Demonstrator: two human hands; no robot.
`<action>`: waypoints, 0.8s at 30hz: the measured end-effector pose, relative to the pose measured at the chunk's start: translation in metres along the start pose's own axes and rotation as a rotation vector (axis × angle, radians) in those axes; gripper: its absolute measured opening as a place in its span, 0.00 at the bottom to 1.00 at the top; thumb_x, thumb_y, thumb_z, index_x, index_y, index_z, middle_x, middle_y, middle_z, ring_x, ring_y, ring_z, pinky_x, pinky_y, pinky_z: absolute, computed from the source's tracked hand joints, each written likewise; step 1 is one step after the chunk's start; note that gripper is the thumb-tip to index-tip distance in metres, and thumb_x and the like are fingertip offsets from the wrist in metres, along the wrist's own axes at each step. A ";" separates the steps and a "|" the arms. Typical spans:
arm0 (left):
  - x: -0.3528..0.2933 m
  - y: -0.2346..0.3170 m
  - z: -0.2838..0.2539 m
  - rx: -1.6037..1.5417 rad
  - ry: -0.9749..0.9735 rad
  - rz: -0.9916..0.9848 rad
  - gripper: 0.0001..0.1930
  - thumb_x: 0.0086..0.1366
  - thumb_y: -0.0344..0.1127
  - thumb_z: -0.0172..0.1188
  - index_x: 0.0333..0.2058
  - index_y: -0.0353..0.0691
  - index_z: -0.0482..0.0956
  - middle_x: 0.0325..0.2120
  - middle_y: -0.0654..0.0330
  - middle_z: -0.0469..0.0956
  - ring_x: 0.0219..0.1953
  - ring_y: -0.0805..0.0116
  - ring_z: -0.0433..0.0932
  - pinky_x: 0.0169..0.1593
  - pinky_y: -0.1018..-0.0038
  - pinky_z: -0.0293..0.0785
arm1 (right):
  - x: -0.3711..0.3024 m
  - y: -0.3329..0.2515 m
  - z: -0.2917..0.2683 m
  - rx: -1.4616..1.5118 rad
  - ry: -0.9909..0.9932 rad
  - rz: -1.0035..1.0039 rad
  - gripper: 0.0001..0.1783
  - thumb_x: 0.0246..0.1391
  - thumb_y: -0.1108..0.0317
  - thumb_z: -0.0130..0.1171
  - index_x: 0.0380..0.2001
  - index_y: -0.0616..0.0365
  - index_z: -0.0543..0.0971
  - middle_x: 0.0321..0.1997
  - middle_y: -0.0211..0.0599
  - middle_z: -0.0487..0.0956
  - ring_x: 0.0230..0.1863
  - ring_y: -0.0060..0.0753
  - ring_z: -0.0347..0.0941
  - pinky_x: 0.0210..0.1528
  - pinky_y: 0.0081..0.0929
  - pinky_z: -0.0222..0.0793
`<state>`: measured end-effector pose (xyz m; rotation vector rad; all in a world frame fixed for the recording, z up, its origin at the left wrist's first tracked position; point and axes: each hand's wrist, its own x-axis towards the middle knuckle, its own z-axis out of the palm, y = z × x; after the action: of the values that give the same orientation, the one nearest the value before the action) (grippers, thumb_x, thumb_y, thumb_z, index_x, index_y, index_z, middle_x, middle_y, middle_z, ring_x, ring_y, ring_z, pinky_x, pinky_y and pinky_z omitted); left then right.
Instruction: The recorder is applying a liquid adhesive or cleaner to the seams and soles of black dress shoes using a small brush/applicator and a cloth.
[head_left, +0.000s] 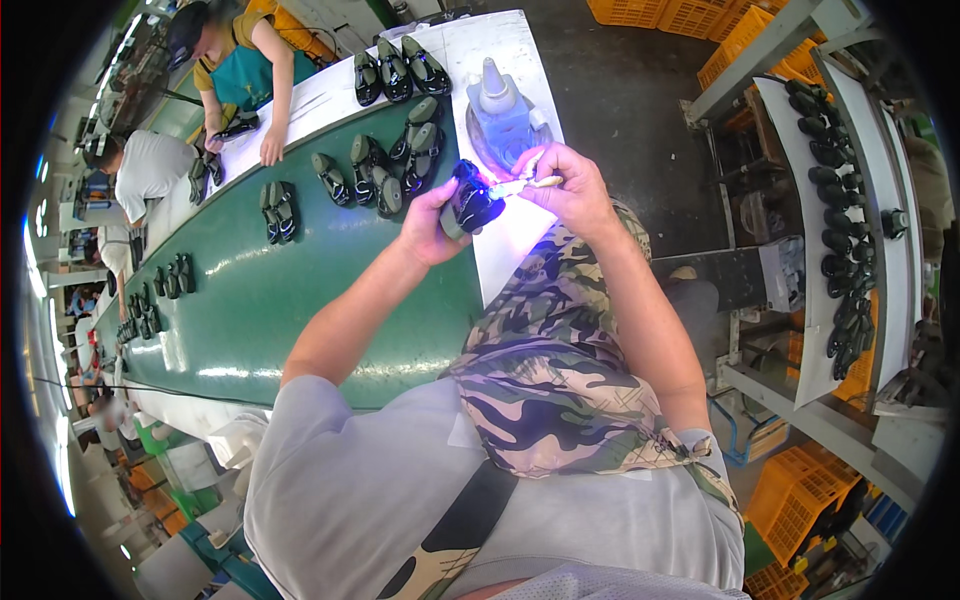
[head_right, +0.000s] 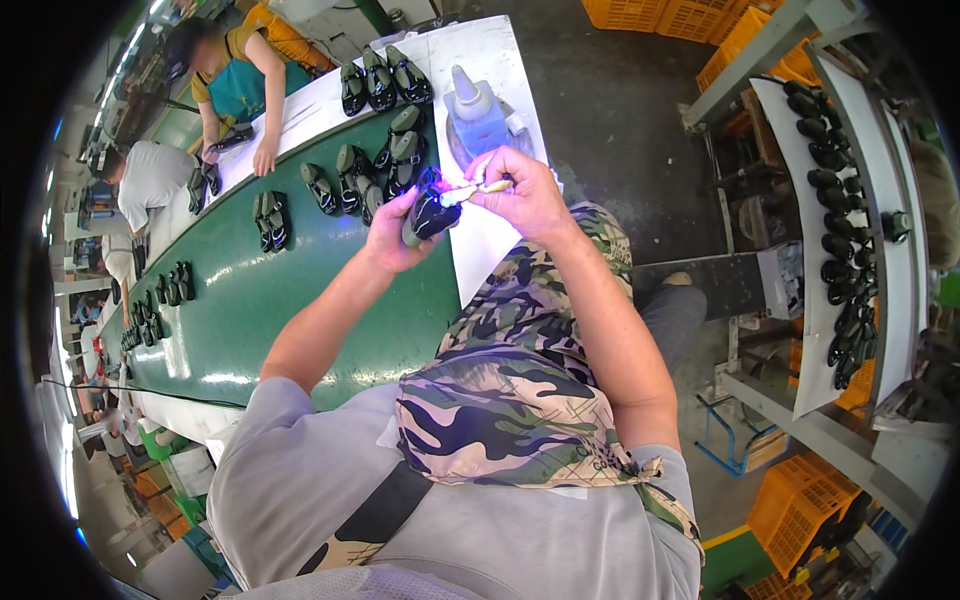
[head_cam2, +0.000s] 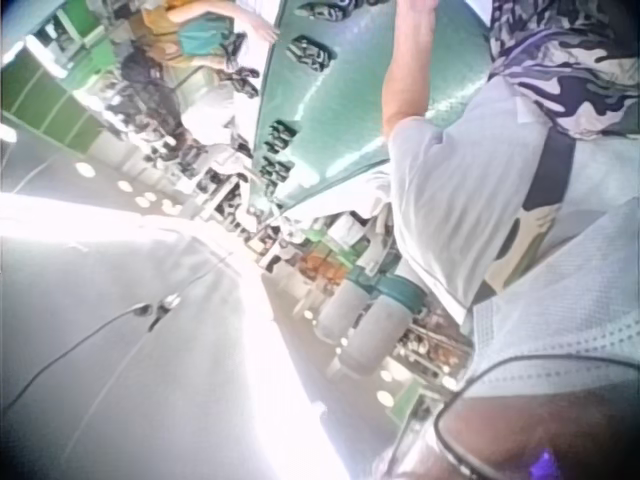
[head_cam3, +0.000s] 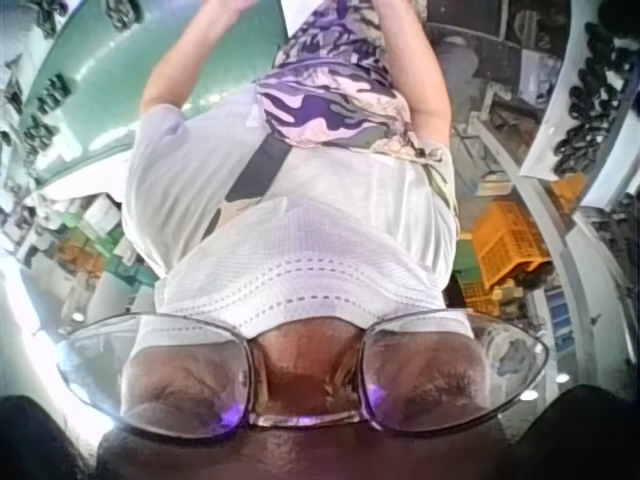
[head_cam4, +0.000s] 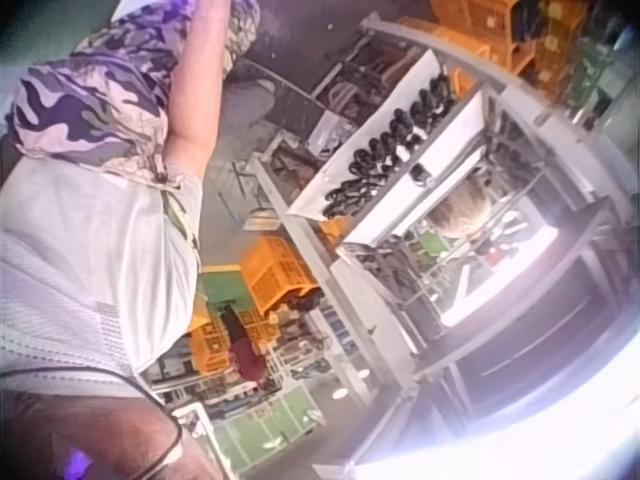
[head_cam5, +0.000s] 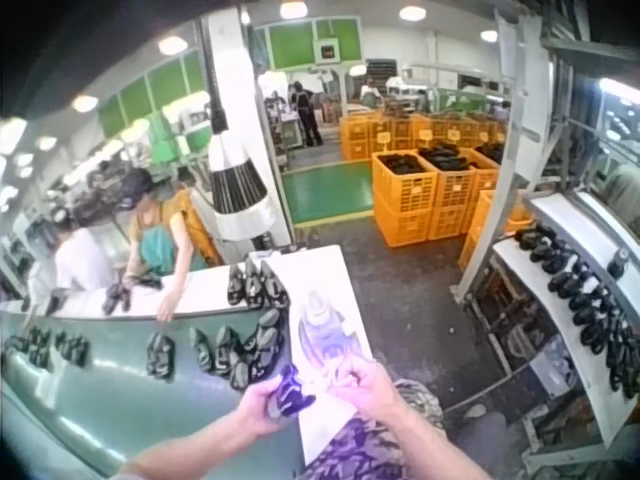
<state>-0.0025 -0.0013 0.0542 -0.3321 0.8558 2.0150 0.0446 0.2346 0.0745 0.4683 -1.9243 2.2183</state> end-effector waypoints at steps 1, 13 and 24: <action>0.002 -0.007 -0.002 -0.037 -0.023 0.029 0.23 0.67 0.48 0.53 0.53 0.39 0.72 0.44 0.50 0.79 0.39 0.59 0.81 0.40 0.67 0.77 | -0.001 0.002 -0.001 0.002 0.002 -0.002 0.16 0.46 0.79 0.67 0.26 0.56 0.68 0.40 0.37 0.78 0.41 0.23 0.70 0.43 0.22 0.67; 0.026 -0.047 -0.027 -0.393 -0.197 0.052 0.33 0.59 0.55 0.58 0.58 0.42 0.70 0.46 0.43 0.77 0.28 0.61 0.80 0.27 0.75 0.76 | -0.007 0.017 -0.008 0.044 0.052 -0.001 0.15 0.46 0.80 0.66 0.26 0.56 0.68 0.41 0.37 0.77 0.42 0.23 0.71 0.45 0.23 0.68; 0.047 -0.044 0.014 -0.119 -0.214 0.079 0.36 0.64 0.56 0.49 0.58 0.29 0.62 0.22 0.57 0.72 0.15 0.72 0.65 0.17 0.78 0.60 | -0.026 0.033 -0.046 0.196 0.256 -0.116 0.14 0.45 0.78 0.68 0.25 0.56 0.70 0.40 0.37 0.78 0.44 0.27 0.74 0.46 0.28 0.71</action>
<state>0.0085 0.0540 0.0206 -0.1467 0.6266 2.1348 0.0522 0.2764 0.0294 0.2962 -1.5250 2.2748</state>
